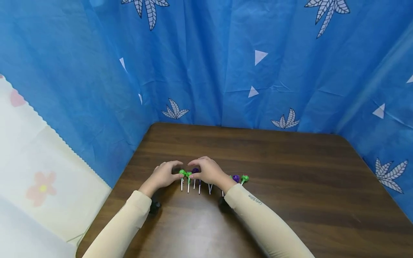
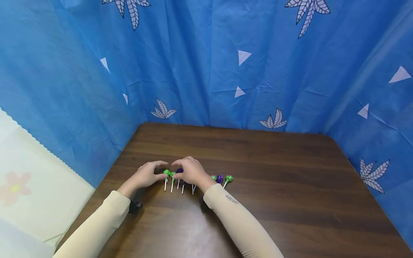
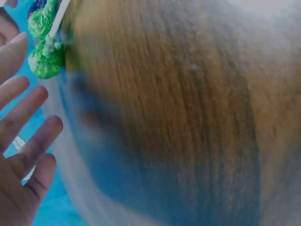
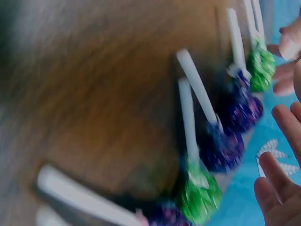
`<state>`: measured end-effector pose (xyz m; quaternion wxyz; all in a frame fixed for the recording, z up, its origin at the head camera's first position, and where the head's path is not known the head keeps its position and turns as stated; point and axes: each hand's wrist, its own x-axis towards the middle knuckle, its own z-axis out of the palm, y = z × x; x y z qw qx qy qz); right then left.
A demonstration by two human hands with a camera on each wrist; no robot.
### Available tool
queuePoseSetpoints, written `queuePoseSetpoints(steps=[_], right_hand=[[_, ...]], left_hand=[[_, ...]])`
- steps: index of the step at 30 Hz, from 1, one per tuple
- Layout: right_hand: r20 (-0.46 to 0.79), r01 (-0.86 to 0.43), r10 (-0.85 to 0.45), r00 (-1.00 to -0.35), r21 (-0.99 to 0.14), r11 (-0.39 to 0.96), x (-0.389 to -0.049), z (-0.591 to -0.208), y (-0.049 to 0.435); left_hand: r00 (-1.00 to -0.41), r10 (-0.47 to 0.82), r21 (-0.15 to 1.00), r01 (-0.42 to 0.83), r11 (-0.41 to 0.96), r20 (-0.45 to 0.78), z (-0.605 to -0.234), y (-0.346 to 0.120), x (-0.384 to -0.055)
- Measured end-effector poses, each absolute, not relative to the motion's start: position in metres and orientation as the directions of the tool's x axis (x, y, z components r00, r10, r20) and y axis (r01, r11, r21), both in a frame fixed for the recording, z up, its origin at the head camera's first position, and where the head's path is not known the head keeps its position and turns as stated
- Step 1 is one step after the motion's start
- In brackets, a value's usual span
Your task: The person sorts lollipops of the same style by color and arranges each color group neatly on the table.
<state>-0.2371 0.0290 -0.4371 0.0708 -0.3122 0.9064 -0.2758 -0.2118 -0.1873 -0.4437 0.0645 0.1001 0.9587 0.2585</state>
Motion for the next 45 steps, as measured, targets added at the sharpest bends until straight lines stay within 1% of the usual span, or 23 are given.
queuePoseSetpoints(steps=[4, 14, 22, 28, 33, 38, 45], right_hand=[[0.028, -0.531, -0.602, -0.798, -0.505, 0.680, -0.236, -0.445, 0.021], [0.043, -0.534, -0.575, -0.817, -0.434, 0.726, -0.242, -0.452, 0.014], [0.051, -0.547, -0.580, -0.813, -0.408, 0.731, -0.247, -0.454, 0.013], [0.060, -0.543, -0.579, -0.813, -0.436, 0.718, -0.250, -0.456, 0.012], [0.069, -0.545, -0.579, -0.812, -0.441, 0.713, -0.250, -0.457, 0.011], [0.075, -0.561, -0.589, -0.805, -0.422, 0.712, -0.251, -0.458, 0.010], [0.063, -0.563, -0.596, -0.800, -0.422, 0.711, -0.252, -0.458, 0.006]], left_hand=[[-0.967, 0.235, 0.579, 0.134, 0.804, -0.102, -0.451, -0.187, -0.217], [-0.964, 0.230, 0.598, 0.107, 0.794, -0.133, -0.455, -0.184, -0.229], [-0.958, 0.259, 0.640, 0.121, 0.759, -0.125, -0.458, -0.182, -0.238], [-0.945, 0.305, 0.680, 0.148, 0.718, -0.115, -0.456, -0.189, -0.245], [-0.943, 0.317, 0.692, 0.164, 0.703, -0.099, -0.446, -0.205, -0.262], [-0.953, 0.295, 0.694, 0.162, 0.701, -0.075, -0.436, -0.222, -0.283], [-0.959, 0.278, 0.687, 0.167, 0.707, -0.054, -0.437, -0.236, -0.302]])
